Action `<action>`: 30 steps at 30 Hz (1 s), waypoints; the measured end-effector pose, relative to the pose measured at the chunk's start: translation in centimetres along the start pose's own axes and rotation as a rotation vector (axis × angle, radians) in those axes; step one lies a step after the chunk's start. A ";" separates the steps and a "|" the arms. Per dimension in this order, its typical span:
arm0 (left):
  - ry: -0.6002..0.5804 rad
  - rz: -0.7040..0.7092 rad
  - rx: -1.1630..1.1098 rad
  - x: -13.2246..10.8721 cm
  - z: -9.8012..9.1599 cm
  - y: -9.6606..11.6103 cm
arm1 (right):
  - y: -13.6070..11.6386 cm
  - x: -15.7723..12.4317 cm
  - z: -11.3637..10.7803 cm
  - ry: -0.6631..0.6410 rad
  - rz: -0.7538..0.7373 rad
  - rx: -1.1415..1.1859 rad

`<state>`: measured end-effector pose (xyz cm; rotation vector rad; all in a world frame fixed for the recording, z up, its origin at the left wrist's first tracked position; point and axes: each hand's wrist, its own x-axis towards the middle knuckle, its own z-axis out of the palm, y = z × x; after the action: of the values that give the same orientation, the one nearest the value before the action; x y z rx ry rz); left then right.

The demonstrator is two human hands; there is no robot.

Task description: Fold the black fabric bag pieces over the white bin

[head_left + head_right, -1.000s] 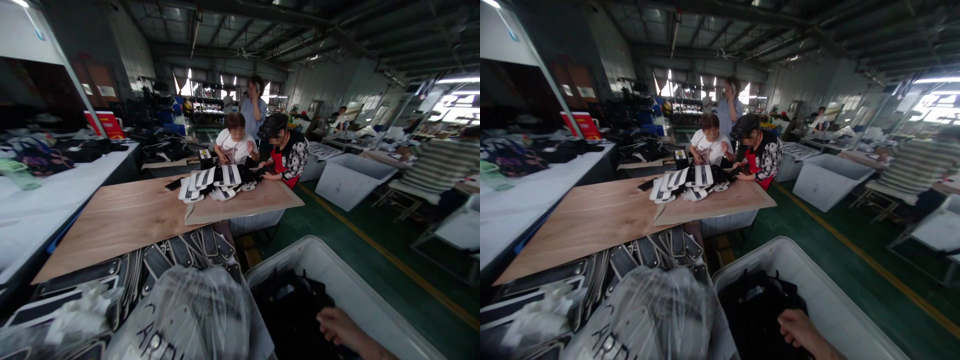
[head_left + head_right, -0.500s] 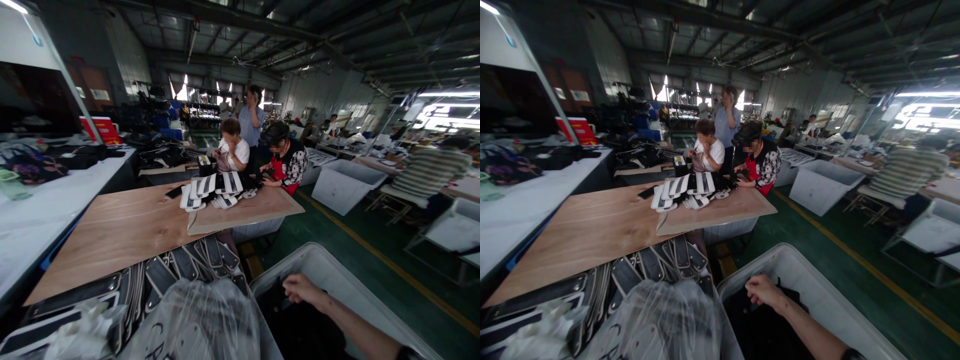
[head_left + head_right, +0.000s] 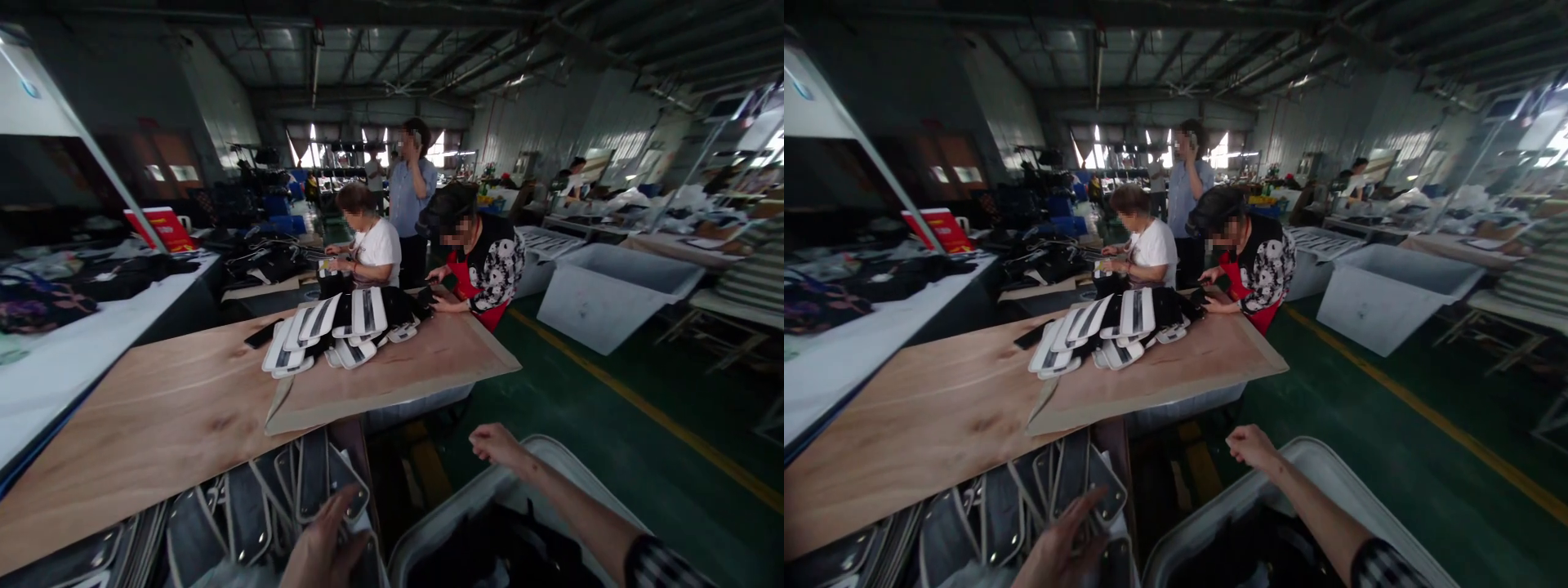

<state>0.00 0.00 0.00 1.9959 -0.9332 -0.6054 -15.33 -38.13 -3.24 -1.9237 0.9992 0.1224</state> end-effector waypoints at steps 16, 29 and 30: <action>0.156 0.001 0.909 28.9 1.7 -7.4 | -2.3 15.5 -8.8 0.230 -0.130 -0.233; 0.103 -0.053 0.969 31.4 2.9 -8.6 | -7.5 23.3 -10.2 0.363 -0.128 -0.084; 0.101 -0.053 0.967 31.4 2.9 -8.7 | -7.8 23.6 -10.2 0.367 -0.131 -0.060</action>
<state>20.46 -22.96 -11.23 2.8616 -1.2481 -0.0386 2.58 -58.12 -2.97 -2.1053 1.1114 -0.2889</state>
